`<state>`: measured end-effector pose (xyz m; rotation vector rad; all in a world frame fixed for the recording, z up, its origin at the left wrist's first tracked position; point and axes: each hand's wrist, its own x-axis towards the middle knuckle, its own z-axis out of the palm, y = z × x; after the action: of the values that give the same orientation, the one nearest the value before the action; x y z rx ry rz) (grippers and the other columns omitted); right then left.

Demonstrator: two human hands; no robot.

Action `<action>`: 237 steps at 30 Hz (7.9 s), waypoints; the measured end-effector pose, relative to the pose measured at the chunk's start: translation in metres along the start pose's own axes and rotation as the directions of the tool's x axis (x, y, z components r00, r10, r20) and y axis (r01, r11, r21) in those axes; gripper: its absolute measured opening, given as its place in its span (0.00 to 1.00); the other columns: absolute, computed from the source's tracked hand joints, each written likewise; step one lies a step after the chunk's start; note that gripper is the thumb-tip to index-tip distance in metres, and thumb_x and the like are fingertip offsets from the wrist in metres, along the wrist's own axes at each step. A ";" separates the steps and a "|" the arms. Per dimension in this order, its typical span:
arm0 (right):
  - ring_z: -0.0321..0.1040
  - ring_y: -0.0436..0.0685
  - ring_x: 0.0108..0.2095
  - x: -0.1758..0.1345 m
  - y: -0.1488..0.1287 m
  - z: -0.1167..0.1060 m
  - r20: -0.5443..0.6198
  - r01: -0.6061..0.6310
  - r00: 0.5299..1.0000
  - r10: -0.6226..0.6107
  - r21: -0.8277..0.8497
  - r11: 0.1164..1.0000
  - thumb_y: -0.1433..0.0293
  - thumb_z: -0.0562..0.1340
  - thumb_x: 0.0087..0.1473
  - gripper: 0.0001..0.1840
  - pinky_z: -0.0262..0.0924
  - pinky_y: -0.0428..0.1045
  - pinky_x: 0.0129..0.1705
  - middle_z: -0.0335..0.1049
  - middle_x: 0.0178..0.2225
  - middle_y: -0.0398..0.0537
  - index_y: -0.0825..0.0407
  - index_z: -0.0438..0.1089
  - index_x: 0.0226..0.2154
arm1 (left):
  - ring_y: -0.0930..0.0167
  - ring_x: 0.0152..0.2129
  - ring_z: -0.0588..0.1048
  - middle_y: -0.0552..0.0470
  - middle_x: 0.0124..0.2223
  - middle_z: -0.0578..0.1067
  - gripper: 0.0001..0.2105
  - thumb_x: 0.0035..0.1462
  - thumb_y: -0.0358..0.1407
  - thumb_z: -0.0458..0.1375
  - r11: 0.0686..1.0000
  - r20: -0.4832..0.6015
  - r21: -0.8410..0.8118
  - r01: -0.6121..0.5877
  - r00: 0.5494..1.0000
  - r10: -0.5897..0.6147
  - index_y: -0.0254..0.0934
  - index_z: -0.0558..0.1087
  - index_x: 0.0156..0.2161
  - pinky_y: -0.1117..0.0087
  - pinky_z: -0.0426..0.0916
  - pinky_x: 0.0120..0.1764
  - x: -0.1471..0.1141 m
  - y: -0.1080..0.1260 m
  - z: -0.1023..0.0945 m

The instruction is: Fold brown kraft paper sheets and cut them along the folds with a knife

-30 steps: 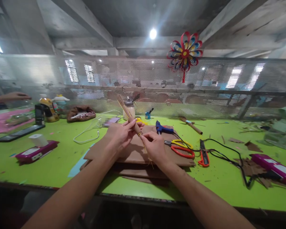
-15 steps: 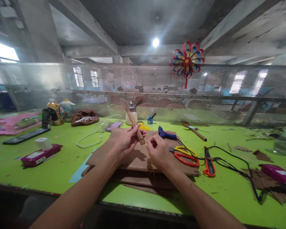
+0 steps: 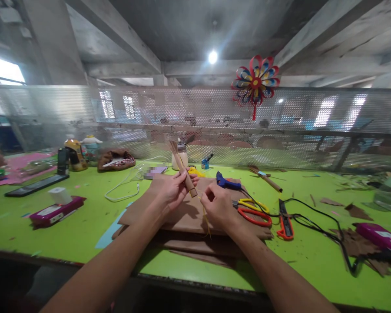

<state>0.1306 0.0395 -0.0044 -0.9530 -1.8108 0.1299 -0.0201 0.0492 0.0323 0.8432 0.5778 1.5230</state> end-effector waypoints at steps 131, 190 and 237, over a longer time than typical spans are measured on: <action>0.63 0.49 0.20 0.036 0.001 -0.064 0.131 -0.373 0.884 0.448 0.775 0.510 0.67 0.67 0.36 0.10 0.55 0.47 0.20 0.69 0.21 0.47 0.57 0.72 0.24 | 0.79 0.18 0.67 0.50 0.28 0.72 0.15 0.56 0.40 0.60 0.864 0.438 0.478 0.154 0.811 -0.387 0.32 0.69 0.46 0.79 0.54 0.20 -0.018 -0.008 0.001; 0.70 0.52 0.25 0.027 -0.005 -0.056 0.345 -0.420 0.901 0.264 0.844 0.333 0.65 0.67 0.47 0.10 0.61 0.48 0.29 0.74 0.26 0.46 0.52 0.66 0.28 | 0.82 0.13 0.62 0.49 0.29 0.73 0.09 0.61 0.37 0.53 0.928 0.502 0.324 0.184 0.798 -0.334 0.33 0.65 0.43 0.81 0.54 0.18 -0.020 -0.006 0.007; 0.54 0.50 0.20 -0.011 -0.025 -0.006 0.390 0.025 0.916 -0.091 0.170 0.985 0.65 0.56 0.57 0.16 0.47 0.48 0.26 0.61 0.18 0.41 0.51 0.64 0.20 | 0.72 0.22 0.76 0.49 0.26 0.75 0.05 0.64 0.31 0.49 0.998 -0.030 -0.017 0.068 0.997 -0.068 0.33 0.65 0.40 0.74 0.71 0.28 -0.006 0.005 0.004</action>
<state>0.1234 0.0134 0.0024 -0.7940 -2.1602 0.4557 -0.0198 0.0424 0.0377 0.7824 0.6102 1.4786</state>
